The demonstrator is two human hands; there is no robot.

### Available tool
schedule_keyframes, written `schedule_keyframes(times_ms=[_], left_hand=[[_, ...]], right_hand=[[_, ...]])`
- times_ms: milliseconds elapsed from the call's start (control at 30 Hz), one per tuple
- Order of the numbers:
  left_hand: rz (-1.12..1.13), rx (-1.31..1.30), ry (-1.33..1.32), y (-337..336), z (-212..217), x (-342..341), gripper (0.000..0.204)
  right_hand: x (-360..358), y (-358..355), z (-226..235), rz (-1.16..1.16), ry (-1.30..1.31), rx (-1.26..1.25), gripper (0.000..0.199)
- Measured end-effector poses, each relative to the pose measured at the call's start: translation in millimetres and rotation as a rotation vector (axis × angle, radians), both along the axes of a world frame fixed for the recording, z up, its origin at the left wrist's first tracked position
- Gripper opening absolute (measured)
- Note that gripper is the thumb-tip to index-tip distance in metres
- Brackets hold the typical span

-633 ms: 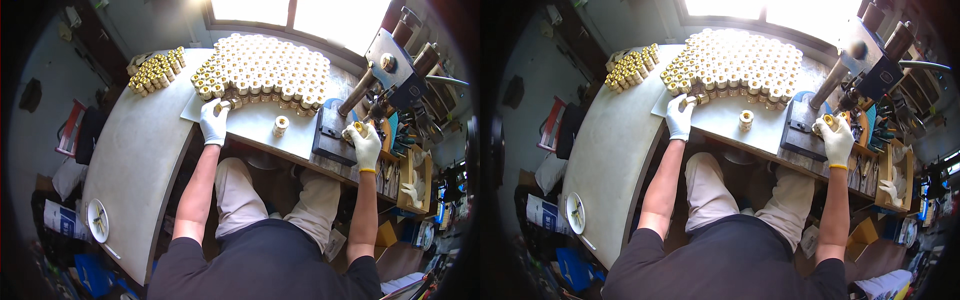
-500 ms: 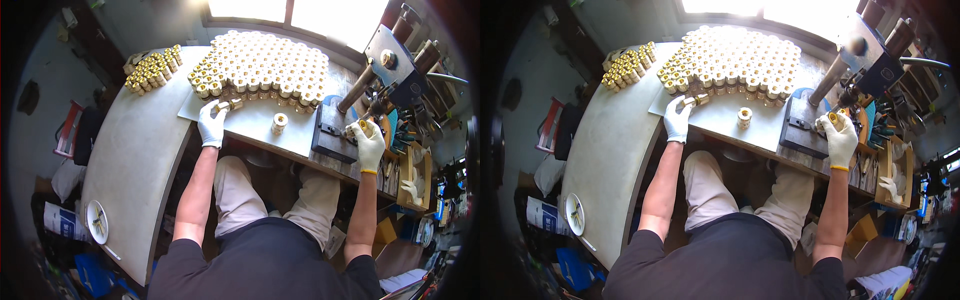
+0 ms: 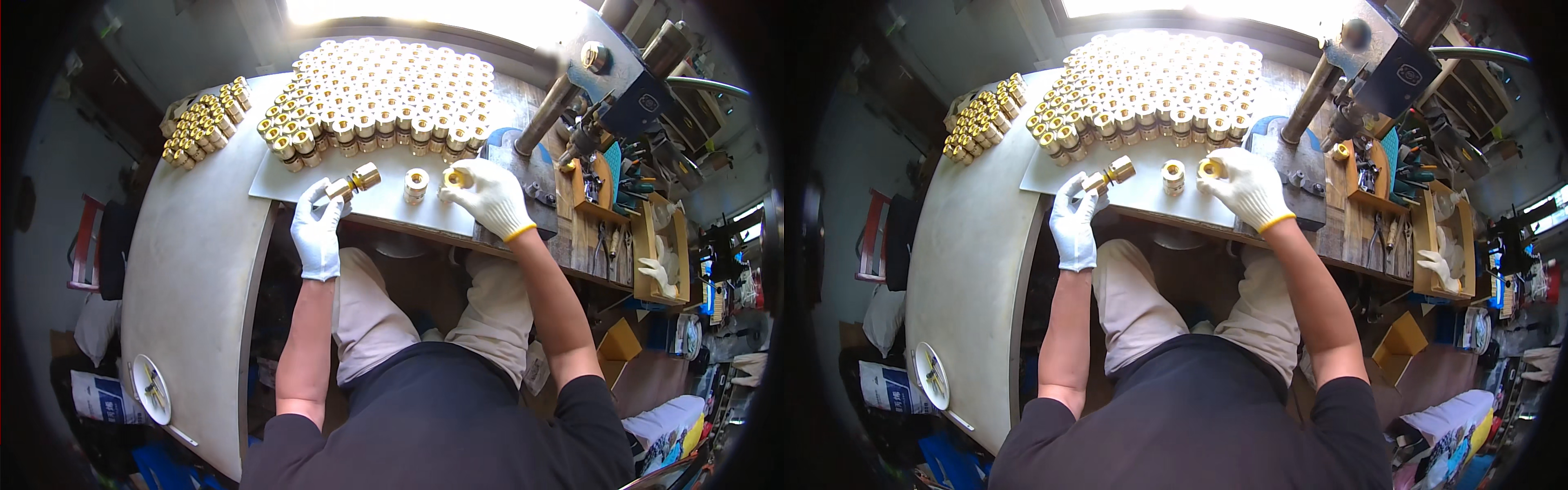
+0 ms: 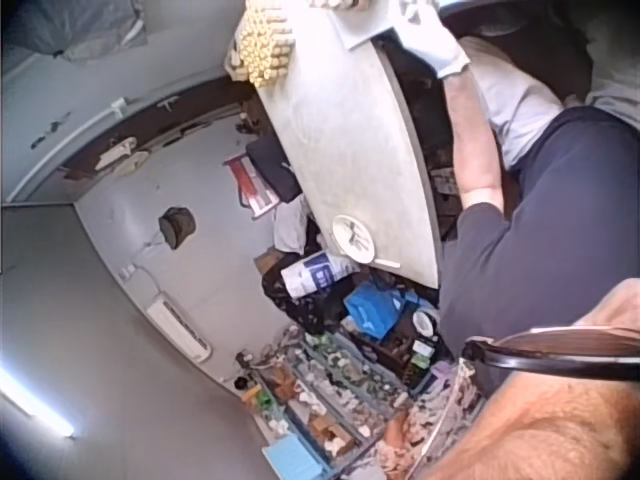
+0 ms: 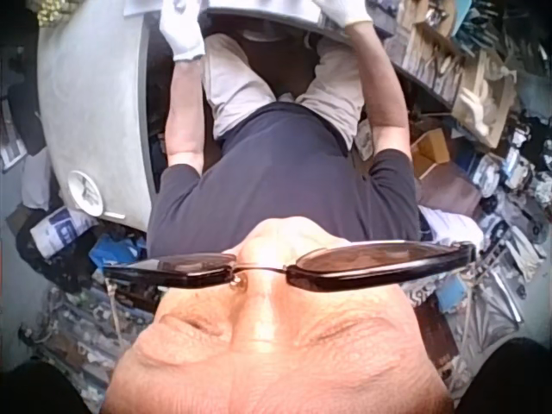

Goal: Using a manual arbor press to assemble or shape small brass-colored metal components on a workbench.

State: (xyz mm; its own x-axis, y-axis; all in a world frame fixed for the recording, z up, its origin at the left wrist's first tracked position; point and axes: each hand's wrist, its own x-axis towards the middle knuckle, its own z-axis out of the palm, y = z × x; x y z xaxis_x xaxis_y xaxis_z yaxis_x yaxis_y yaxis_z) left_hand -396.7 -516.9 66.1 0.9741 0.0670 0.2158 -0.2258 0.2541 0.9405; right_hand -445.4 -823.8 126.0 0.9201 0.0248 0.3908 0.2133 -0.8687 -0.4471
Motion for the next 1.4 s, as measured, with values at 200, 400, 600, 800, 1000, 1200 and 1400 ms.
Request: schedule_keyframes(times_ms=[200, 400, 600, 800, 1000, 1200, 1400], left_hand=[[-0.087, -0.034, -0.029, -5, 15, -21, 0.039], [-0.222, -0.026, -0.08, -32, 29, -24, 0.042], [-0.359, 0.185, -0.168, -117, 41, -26, 0.043], [-0.458, 0.404, -0.148, -205, 21, -4, 0.043], [-0.516, 0.362, -0.255, -263, 45, 2, 0.043], [-0.437, 0.752, -0.612, -299, 73, -8, 0.065], [-0.47, 0.505, -0.424, -237, 50, -49, 0.079]], right_hand=[[27, 2, -21, 0.014, 0.108, -0.007, 0.044], [-35, 12, 3, -0.067, 0.022, 0.192, 0.051], [-135, 33, -29, 0.065, 0.17, 0.362, 0.044], [-181, 30, -49, 0.004, 0.264, 0.455, 0.047], [-201, 6, -53, -0.097, 0.228, 0.519, 0.045], [-193, 4, -44, -0.087, 0.167, 0.502, 0.044], [-194, -47, 34, -0.104, -0.205, 0.268, 0.031]])
